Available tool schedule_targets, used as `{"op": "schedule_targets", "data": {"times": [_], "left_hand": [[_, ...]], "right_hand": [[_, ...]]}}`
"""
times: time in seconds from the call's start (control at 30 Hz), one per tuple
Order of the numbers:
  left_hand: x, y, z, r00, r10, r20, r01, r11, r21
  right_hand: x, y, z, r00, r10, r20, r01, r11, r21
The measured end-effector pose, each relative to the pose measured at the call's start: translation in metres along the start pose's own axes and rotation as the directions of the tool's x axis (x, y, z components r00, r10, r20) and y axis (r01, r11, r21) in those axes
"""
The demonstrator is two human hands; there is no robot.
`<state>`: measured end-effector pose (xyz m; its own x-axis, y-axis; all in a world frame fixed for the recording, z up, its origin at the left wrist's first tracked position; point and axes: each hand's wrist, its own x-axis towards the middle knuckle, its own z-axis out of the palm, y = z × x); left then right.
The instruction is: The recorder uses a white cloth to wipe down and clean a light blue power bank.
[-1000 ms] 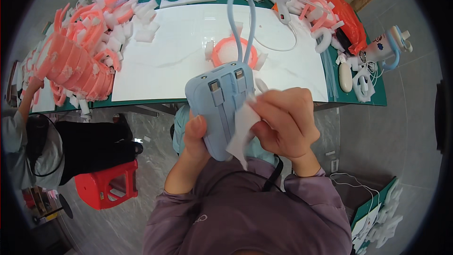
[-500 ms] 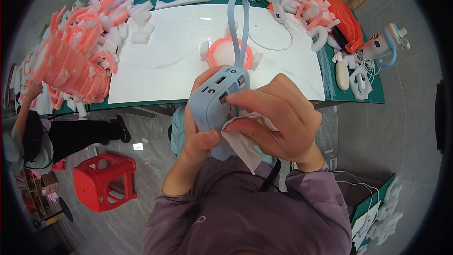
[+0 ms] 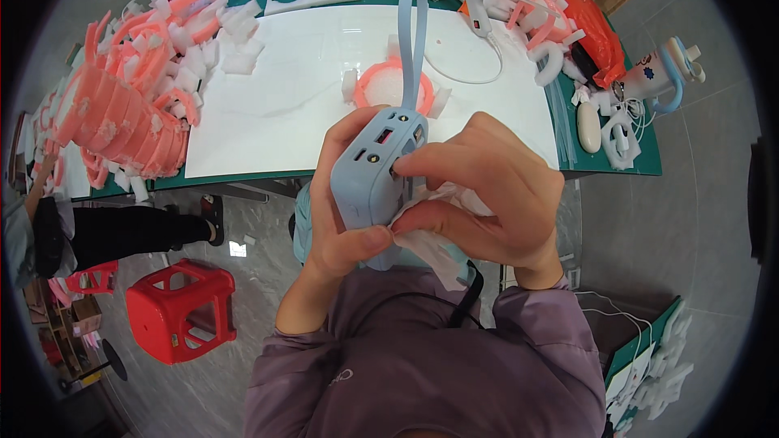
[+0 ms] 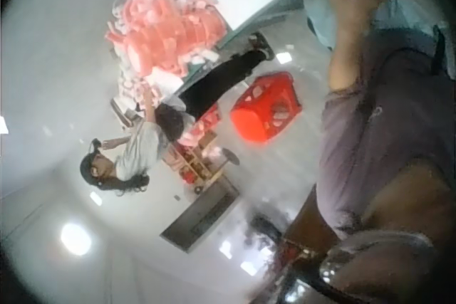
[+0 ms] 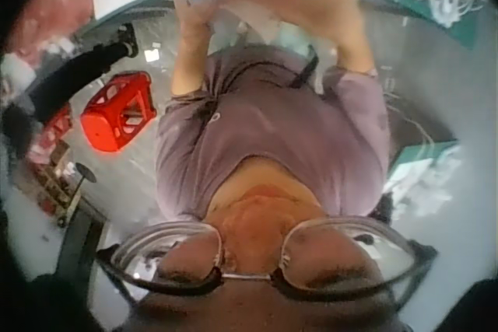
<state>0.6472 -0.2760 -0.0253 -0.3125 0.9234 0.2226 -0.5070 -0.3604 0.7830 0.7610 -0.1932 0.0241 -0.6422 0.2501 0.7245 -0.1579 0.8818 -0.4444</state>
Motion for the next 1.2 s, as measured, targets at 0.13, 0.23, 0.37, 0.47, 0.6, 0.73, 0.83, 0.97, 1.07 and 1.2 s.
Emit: {"op": "schedule_targets", "data": {"times": [0.13,0.23,0.37,0.47,0.6,0.73,0.83,0.97,1.07,1.2], "left_hand": [[0.001,-0.003,0.002,0.999,-0.005,-0.053,0.009,0.997,0.072],[0.003,-0.005,-0.002,1.000,0.009,0.010,-0.011,0.989,0.150],[0.008,-0.003,0.001,0.999,-0.029,-0.031,0.031,0.996,0.085],[0.006,-0.008,-0.006,0.996,0.037,-0.076,-0.039,0.999,-0.023],[0.008,-0.010,-0.015,0.987,-0.074,-0.142,0.039,0.971,-0.235],[0.017,-0.010,-0.025,0.988,-0.034,-0.153,-0.041,0.888,-0.459],[0.020,-0.007,-0.023,0.979,-0.061,-0.196,-0.039,0.882,-0.469],[0.023,-0.006,-0.023,0.975,-0.093,-0.203,-0.016,0.878,-0.478],[0.023,-0.006,-0.024,0.975,-0.084,-0.205,-0.014,0.900,-0.436],[0.020,-0.011,-0.033,0.990,-0.088,-0.113,0.037,0.917,-0.396]], "right_hand": [[0.004,0.002,-0.004,0.996,0.072,0.061,-0.078,0.991,0.108],[0.011,0.005,-0.015,0.970,0.108,0.219,-0.144,0.977,0.157],[0.010,0.016,-0.015,0.970,-0.059,0.236,0.009,0.978,0.208],[0.000,0.013,-0.011,0.962,-0.071,0.263,0.018,0.980,0.200],[-0.023,0.006,-0.002,0.976,-0.204,-0.075,0.215,0.957,0.193],[-0.043,-0.004,0.004,0.947,-0.312,-0.075,0.321,0.921,0.222],[-0.052,-0.004,0.002,0.972,-0.203,0.118,0.147,0.918,0.370],[-0.057,0.009,-0.007,0.948,-0.048,0.315,-0.181,0.733,0.655],[-0.054,0.017,-0.012,0.957,0.006,0.291,-0.194,0.759,0.622],[-0.052,0.038,-0.021,0.965,0.132,0.227,-0.252,0.707,0.660]]}}
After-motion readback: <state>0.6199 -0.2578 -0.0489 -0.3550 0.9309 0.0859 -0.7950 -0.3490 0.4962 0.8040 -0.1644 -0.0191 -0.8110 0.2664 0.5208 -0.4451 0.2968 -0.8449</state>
